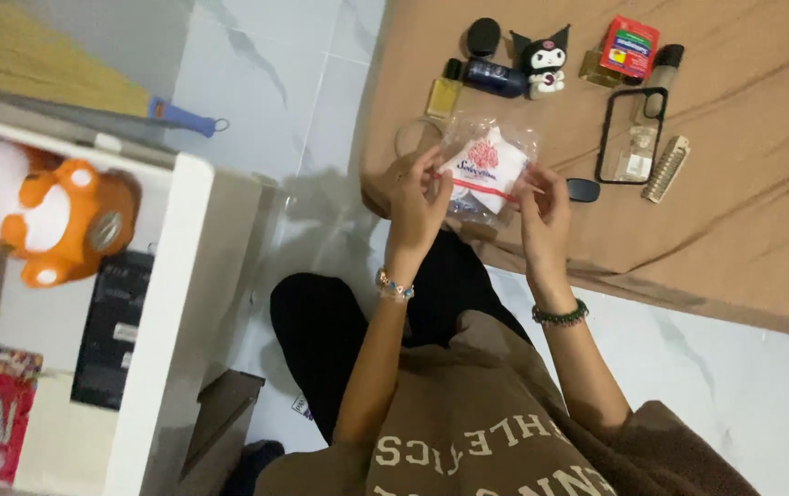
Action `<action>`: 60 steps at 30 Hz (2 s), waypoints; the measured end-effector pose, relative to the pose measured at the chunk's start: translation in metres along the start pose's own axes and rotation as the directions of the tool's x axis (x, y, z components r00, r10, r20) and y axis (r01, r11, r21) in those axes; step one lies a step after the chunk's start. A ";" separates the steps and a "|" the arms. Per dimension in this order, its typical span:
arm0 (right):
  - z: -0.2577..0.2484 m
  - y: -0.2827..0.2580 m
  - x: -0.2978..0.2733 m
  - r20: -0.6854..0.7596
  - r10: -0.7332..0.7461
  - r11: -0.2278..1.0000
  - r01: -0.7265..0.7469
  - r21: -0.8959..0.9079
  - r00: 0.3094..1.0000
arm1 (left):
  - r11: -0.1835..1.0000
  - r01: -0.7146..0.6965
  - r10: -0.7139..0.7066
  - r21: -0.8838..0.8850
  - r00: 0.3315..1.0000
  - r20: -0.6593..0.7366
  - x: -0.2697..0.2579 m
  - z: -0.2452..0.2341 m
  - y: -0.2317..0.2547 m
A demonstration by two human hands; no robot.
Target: The person organizes various small items from a bed into a white drawer. They place a red packet, a white envelope, a black box, a cat-shaped toy, a phone case, and several bottles into the drawer one by one.
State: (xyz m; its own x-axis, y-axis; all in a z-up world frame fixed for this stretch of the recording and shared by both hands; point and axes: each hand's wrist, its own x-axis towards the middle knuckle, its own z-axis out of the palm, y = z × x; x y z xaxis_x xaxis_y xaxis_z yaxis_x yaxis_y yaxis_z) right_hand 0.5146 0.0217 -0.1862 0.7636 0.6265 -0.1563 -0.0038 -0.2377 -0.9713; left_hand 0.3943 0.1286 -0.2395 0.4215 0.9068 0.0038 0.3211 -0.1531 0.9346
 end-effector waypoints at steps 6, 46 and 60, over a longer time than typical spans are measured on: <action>0.005 -0.036 -0.048 0.078 -0.105 0.994 0.101 0.043 0.991 | 0.997 -0.078 0.076 -0.010 0.986 -0.148 -0.041 -0.049 0.025; 0.310 -0.183 -0.251 0.984 -0.064 0.732 0.663 0.158 -0.164 | 0.803 0.575 -0.115 0.154 0.403 -0.908 -0.298 -0.370 0.104; 0.318 -0.133 -0.240 0.889 -0.435 0.504 0.780 0.371 -0.142 | 0.623 0.736 -0.138 0.264 0.435 -0.890 -0.290 -0.363 0.087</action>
State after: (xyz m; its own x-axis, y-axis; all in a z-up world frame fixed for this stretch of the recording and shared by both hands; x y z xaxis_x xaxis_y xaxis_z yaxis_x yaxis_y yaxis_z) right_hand 0.1264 0.1385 -0.0761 -0.6812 0.6743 0.2852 0.3536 0.6441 -0.6784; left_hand -0.0076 -0.0056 -0.0298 -0.6152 0.7653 0.1893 0.7343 0.4688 0.4910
